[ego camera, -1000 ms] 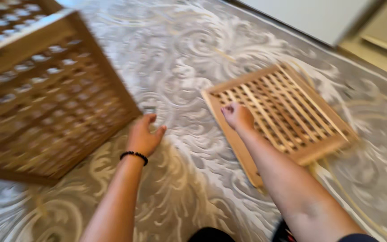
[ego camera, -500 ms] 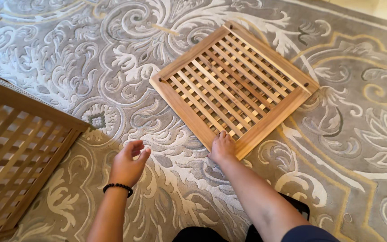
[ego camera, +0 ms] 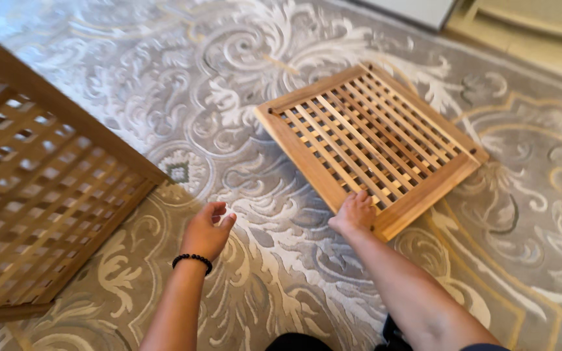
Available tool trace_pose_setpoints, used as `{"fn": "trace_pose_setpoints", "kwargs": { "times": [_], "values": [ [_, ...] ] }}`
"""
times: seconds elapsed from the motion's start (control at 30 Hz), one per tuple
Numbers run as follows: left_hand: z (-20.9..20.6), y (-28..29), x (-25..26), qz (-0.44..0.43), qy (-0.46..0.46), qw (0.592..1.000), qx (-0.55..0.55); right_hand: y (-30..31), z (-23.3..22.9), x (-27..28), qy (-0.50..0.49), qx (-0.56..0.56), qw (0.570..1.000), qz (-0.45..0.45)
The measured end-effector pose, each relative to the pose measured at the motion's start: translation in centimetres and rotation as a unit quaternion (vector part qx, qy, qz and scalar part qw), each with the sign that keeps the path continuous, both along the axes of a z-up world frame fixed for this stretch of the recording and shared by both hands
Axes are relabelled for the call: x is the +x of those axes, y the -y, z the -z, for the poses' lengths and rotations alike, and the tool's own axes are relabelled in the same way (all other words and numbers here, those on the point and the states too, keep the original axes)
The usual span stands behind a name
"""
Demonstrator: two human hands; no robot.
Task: The person assembles a wooden lattice crate by hand, attaching side panels to a base and securing them with screws. They flip the crate to attach the remaining panels and complete the assembly.
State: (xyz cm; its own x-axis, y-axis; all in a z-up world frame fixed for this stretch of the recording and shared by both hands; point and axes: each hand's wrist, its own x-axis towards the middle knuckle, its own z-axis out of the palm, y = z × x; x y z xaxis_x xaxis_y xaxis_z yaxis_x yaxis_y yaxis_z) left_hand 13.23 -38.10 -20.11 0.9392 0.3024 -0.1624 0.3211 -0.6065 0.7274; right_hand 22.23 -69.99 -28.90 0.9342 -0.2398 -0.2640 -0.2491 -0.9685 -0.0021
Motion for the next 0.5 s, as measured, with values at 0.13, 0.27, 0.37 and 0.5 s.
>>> {"fn": "trace_pose_setpoints", "kwargs": {
  "times": [0.13,0.27,0.37,0.5],
  "values": [
    [-4.1,-0.8,-1.7,-0.006,0.034,0.999,0.012,1.6,-5.2,3.6,0.084,-0.036,0.995,-0.037],
    [-8.4,-2.2,-4.2,-0.022,0.073,0.996,0.046,5.3,-12.9,10.9,0.066,0.017,0.991,-0.114],
    [-11.1,-2.7,-6.0,-0.031,0.11,0.991,0.074,7.1,-18.9,15.0,0.035,0.066,0.984,-0.161],
    [-15.2,-2.7,-7.8,-0.041,0.155,0.978,0.135,7.0,-25.0,14.3,0.013,0.169,0.971,-0.171]
  ]
}}
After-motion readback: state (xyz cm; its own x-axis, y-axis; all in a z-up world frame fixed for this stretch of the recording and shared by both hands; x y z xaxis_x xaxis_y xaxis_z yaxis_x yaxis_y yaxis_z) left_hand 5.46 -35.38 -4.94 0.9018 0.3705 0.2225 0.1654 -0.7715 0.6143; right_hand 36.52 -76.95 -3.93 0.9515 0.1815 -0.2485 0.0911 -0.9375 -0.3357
